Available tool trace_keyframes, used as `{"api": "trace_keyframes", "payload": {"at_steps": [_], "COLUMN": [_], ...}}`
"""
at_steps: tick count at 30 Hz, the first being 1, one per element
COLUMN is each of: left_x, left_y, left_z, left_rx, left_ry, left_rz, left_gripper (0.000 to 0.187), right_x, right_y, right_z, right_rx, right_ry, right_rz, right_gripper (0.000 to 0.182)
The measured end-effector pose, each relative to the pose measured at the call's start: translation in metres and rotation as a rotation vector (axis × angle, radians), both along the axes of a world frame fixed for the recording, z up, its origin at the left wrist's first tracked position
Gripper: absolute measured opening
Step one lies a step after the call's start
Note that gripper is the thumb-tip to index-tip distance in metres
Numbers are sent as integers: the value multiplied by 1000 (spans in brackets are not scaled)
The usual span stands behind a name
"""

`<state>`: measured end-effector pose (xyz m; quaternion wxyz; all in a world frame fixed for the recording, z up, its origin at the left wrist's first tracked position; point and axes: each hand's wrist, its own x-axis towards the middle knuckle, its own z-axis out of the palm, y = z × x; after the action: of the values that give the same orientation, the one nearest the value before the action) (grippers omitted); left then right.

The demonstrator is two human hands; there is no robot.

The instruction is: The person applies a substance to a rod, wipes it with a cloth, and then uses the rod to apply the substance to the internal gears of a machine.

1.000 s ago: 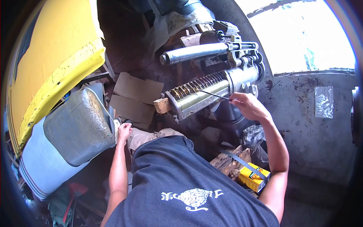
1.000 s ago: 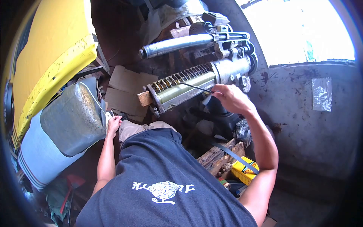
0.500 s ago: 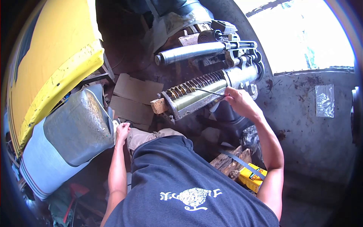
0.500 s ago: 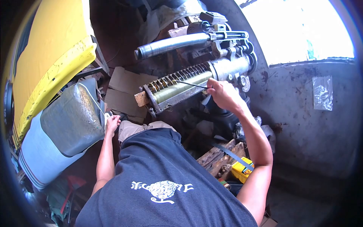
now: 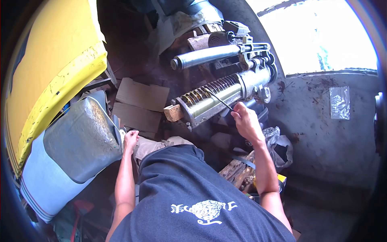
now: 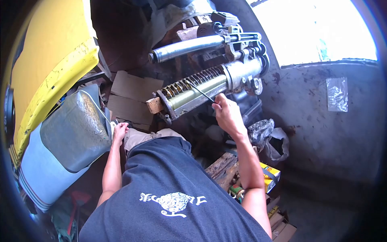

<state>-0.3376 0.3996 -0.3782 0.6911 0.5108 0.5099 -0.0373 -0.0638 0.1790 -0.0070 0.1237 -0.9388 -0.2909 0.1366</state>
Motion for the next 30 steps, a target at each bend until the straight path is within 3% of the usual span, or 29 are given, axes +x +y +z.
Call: {"api": "trace_keyframes", "payload": {"at_steps": [6,13,20,27,30], "left_x": [0,-1,-4,-4,-5], "left_y": [7,13,13,13,14], "left_z": [-11,-9,-13,-16,-19], "left_rx": [-38,-63,-71,-75,-72], "left_ry": [-41,-57,-56,-65,-67], "left_rz": [-42,-75,-78,-79,-94], "left_gripper": [17,18,19,19,19], "right_x": [-22,-27,-28,-17,-9], "right_y": [-6,9,1,-1,3], "right_z": [-23,1,-16,-16,-11], "right_rx": [-27,-50,-43,103,-4], "right_ry": [-152,-4,-38,676,635], "right_rz": [-18,-158,-123,-409,-342], "right_gripper": [9,14,14,18,20]}}
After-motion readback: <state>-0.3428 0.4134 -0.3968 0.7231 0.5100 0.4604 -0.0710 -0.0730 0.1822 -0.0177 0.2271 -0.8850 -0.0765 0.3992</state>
